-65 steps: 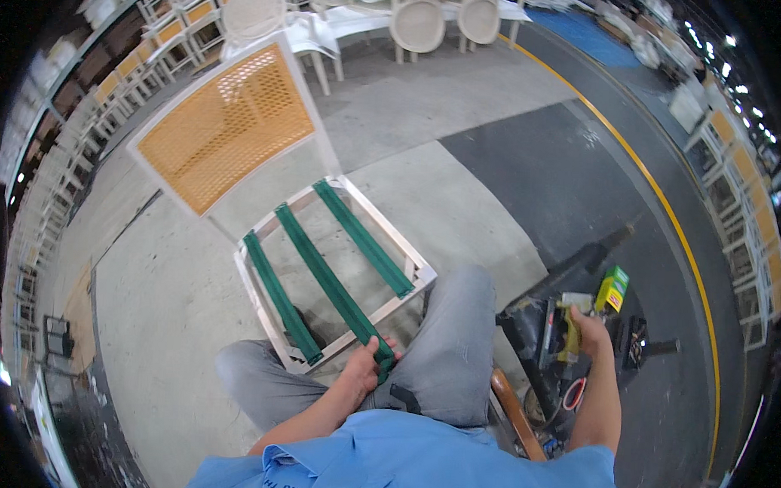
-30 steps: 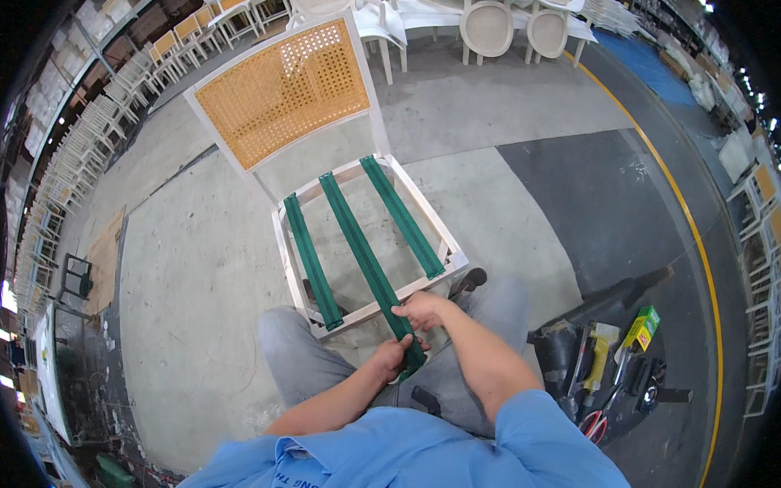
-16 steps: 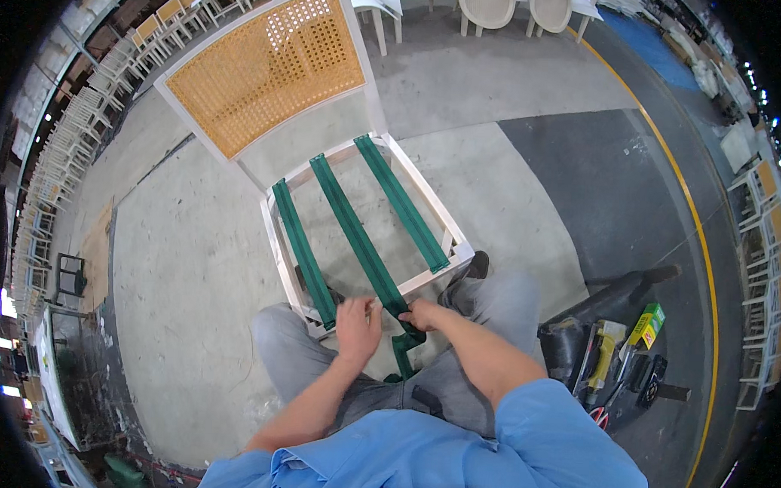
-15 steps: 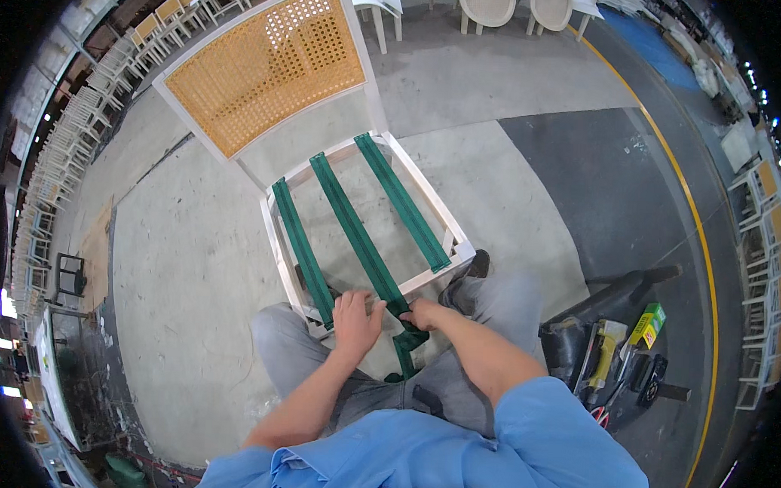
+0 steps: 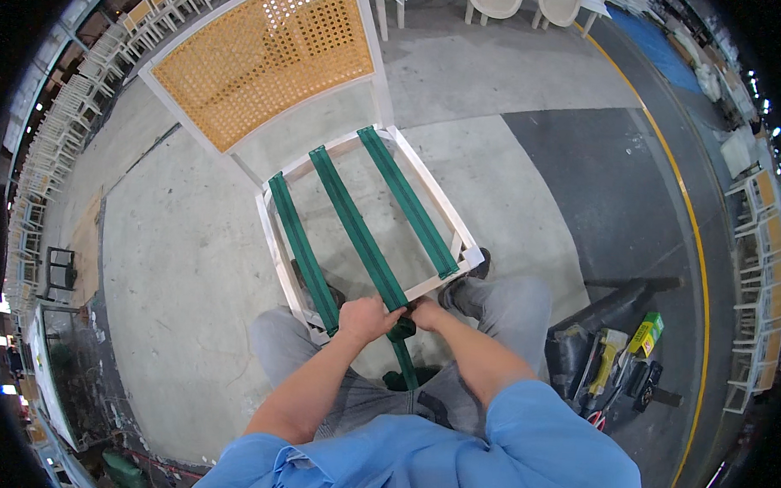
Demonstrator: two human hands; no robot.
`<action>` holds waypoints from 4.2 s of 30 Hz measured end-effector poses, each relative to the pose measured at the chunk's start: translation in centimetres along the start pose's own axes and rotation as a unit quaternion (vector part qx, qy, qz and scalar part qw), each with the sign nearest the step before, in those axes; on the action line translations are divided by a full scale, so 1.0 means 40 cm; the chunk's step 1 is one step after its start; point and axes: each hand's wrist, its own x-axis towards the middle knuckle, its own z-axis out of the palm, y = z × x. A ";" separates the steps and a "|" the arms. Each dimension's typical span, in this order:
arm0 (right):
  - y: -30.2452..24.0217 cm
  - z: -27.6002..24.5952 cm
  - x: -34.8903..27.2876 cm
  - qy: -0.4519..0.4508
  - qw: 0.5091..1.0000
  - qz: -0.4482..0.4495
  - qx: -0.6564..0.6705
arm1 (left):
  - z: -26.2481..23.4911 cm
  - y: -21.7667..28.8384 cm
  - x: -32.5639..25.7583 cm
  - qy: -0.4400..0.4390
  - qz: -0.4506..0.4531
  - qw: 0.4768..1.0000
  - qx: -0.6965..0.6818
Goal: The person attaches green webbing straps to the seat frame of a white chair using a pneumatic staple gun. They repeatedly position each strap, staple it in place, and trim excess material with scissors. The chair seat is progressively filled with parallel straps.
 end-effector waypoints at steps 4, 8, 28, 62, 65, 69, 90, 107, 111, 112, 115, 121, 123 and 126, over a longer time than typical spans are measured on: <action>-0.034 -0.036 -0.062 -0.045 0.871 0.252 0.420 | -0.005 -0.013 -0.007 -0.012 -0.004 1.000 0.007; -0.102 -0.004 -0.100 -0.159 0.664 0.300 0.667 | -0.016 -0.007 -0.010 -0.022 -0.010 1.000 -0.003; -0.098 -0.001 0.192 0.053 0.445 0.361 0.818 | 0.005 -0.015 0.026 -0.039 -0.011 0.999 -0.024; 0.103 0.230 0.415 0.107 0.511 0.413 0.746 | 0.030 -0.052 0.083 -0.101 0.006 0.990 -0.093; 0.102 0.222 0.427 0.112 0.550 0.406 0.721 | -0.014 -0.092 0.121 -0.147 0.070 0.950 -0.268; 0.120 0.266 0.427 0.090 0.539 0.341 0.765 | 0.035 -0.199 0.147 -0.306 -0.088 0.799 -0.511; -0.202 0.014 0.546 -0.136 0.576 -0.008 0.806 | 0.056 -0.104 0.251 -0.379 -0.247 0.773 -0.445; 0.016 -0.035 -0.022 -0.078 0.976 0.182 0.088 | 0.139 -0.160 0.200 -0.272 -0.039 0.835 -0.477; -0.164 -0.236 -0.206 0.135 0.989 -0.021 0.052 | 0.060 -0.103 0.198 -0.276 -0.071 0.810 -0.513; -0.185 -0.295 -0.301 0.195 0.971 -0.037 0.134 | 0.043 -0.083 0.192 -0.291 -0.103 0.809 -0.500; -0.093 -0.409 -0.586 0.434 0.888 -0.018 0.149 | 0.030 -0.063 0.181 -0.308 -0.096 0.808 -0.494; 0.366 -0.424 -1.008 0.462 0.723 0.512 -0.042 | 0.050 -0.029 0.172 -0.317 -0.073 0.801 -0.503; 0.431 -0.411 -1.055 0.391 0.767 0.505 0.059 | 0.072 -0.050 0.208 -0.325 -0.046 0.807 -0.491; 0.474 -0.396 -0.990 0.437 0.782 0.415 0.155 | 0.018 -0.048 0.211 -0.279 -0.033 0.828 -0.486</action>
